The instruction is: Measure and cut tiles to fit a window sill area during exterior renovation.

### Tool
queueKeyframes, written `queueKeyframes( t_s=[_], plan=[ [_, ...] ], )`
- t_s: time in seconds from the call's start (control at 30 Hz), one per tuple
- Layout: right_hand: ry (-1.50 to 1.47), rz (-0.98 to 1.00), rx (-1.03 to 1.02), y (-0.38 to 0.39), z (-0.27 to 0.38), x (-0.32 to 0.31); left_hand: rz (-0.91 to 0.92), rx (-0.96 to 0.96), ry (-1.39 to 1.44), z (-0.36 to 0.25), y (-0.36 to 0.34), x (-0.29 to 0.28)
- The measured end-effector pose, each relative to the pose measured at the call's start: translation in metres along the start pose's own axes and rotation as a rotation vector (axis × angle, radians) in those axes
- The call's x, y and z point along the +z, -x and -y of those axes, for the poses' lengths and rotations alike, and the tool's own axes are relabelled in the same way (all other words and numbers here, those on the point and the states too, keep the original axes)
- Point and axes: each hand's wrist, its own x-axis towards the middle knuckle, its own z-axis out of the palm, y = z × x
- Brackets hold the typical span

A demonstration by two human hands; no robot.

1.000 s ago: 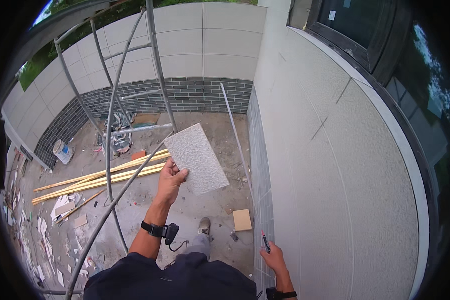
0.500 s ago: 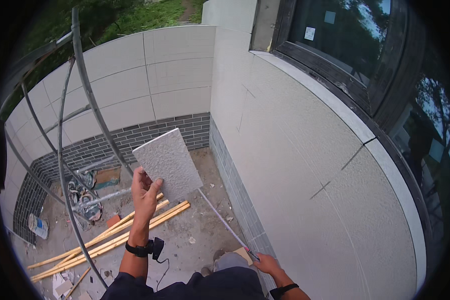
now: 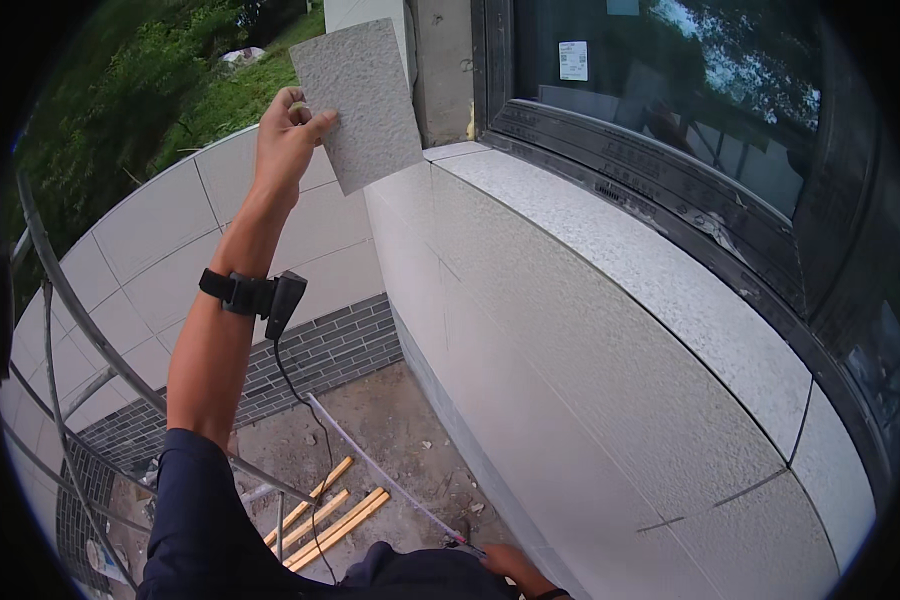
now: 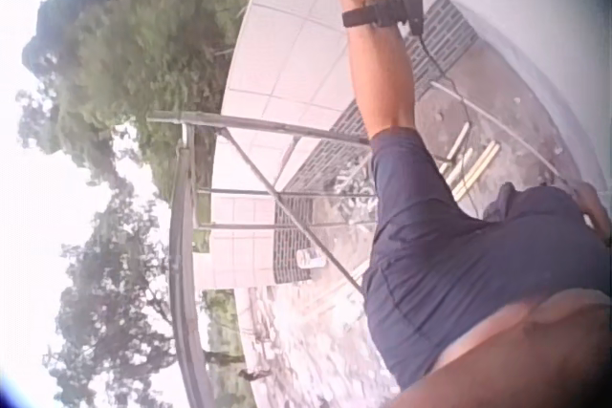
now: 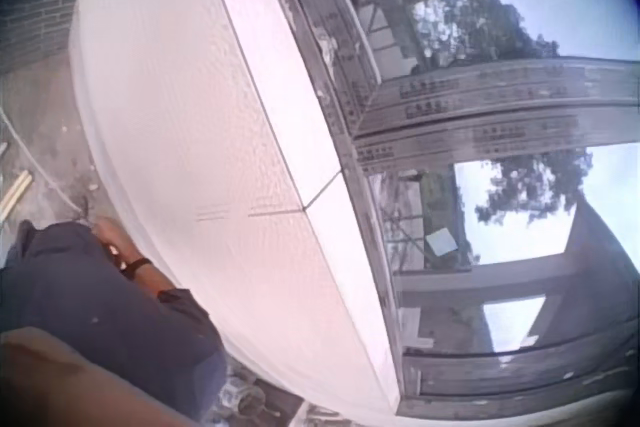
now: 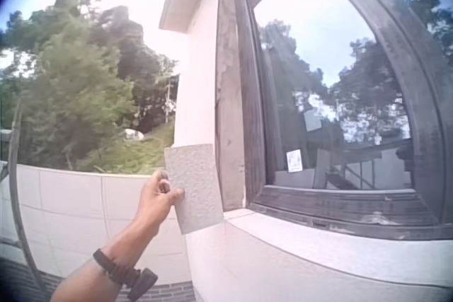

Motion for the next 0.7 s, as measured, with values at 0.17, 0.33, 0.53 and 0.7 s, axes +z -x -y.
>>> queueKeyframes(
  t_s=[0.17, 0.33, 0.53, 0.7],
  plan=[
    [-0.072, -0.061, 0.034, -0.028, 0.013, -0.024, -0.057, 0.020, 0.051, 0.055, -0.085, 0.068],
    [-0.127, -0.150, 0.134, -0.050, 0.006, -0.020, -0.038, 0.034, 0.033, 0.082, -0.121, 0.120],
    [-0.194, -0.218, 0.210, -0.078, 0.011, -0.047, 0.037, 0.035, -0.123, 0.104, -0.129, 0.141],
    [-0.178, -0.182, 0.180, -0.093, 0.012, -0.047, 0.034, 0.050, -0.204, 0.109, -0.125, 0.156]
  ],
)
